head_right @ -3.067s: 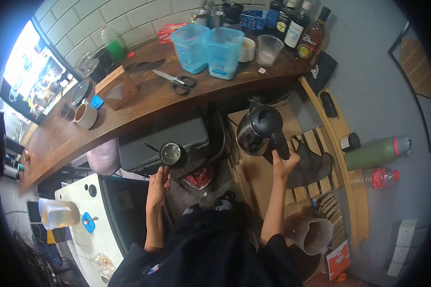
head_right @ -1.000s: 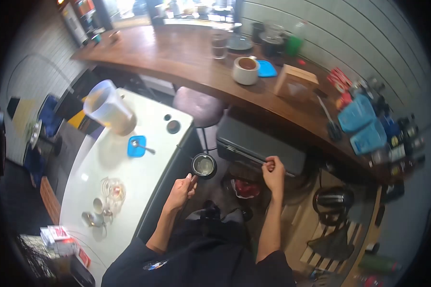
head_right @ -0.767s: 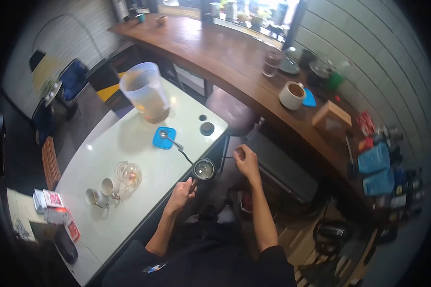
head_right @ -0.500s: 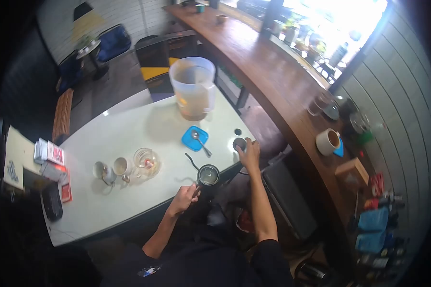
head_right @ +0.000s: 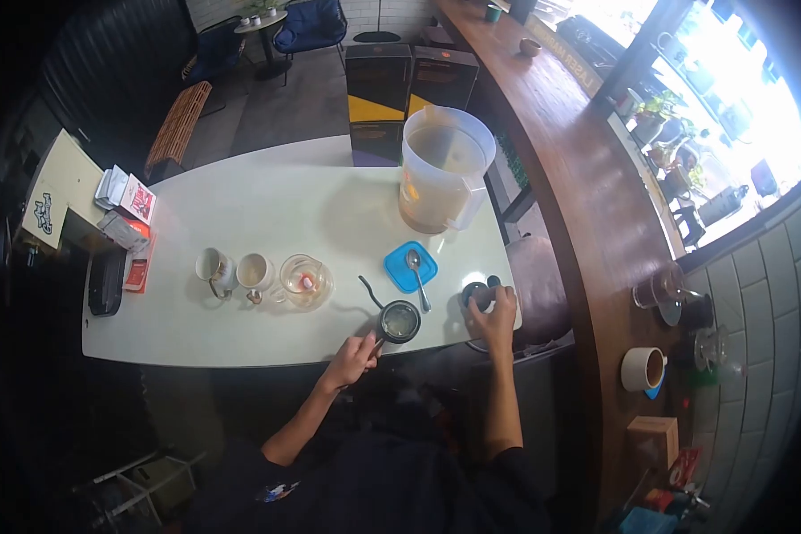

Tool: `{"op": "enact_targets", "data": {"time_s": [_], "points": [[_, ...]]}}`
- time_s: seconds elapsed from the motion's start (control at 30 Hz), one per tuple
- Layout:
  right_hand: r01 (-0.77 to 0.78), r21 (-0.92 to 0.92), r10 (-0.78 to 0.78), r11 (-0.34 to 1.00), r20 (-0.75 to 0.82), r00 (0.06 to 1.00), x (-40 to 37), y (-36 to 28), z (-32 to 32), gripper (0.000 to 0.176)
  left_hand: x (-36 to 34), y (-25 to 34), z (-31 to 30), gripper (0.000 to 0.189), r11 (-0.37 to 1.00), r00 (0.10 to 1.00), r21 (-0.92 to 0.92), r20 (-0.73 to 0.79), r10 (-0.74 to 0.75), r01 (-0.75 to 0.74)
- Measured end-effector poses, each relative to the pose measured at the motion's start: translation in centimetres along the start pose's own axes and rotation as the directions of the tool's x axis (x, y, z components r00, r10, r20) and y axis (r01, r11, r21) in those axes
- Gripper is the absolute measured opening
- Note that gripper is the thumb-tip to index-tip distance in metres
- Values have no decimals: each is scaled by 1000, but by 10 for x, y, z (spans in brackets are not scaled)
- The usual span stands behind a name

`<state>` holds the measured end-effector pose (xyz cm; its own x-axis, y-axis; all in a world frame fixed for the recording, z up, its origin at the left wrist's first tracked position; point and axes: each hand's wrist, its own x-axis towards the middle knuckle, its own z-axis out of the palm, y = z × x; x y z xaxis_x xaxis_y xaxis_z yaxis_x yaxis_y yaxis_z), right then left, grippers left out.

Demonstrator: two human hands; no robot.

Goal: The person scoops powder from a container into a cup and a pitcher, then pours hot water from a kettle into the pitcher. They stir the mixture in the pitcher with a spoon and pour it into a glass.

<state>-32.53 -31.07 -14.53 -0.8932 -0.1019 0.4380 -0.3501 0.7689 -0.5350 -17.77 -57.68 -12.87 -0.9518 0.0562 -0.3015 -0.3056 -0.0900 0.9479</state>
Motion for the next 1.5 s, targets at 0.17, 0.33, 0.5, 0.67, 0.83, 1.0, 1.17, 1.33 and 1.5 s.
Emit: {"op": "enact_targets", "data": {"time_s": [0.17,0.33,0.5,0.67,0.83,1.0,1.17,1.33,1.5], "points": [[0,272,-70,962,248,966,20,-77,-26,30,6,-15,9,54,1000,997,6,-71,-8,9],[103,360,-247,927,380,891,16,-113,-14,31,5,-21,19,54,993,988,-104,-140,-62,47],[196,308,-334,931,500,799,7,-121,7,35,3,-25,26,53,989,976,-136,-201,-87,60],[248,292,-365,924,476,800,10,-122,9,35,3,-36,32,50,981,977,-191,-202,-71,32],[261,253,-354,932,470,809,13,-120,5,35,3,-33,33,56,985,967,-159,-232,-102,66],[239,281,-346,929,438,829,10,-117,10,35,3,-34,36,56,981,967,-180,-230,-111,70],[234,283,-339,930,416,844,6,-120,9,34,2,-29,40,52,972,958,-226,-263,-119,58],[256,276,-347,926,363,865,1,-118,13,32,1,-31,40,47,965,961,-254,-244,-133,69],[274,276,-361,921,342,868,-5,-113,21,32,1,-29,41,47,965,960,-252,-248,-132,67]]}}
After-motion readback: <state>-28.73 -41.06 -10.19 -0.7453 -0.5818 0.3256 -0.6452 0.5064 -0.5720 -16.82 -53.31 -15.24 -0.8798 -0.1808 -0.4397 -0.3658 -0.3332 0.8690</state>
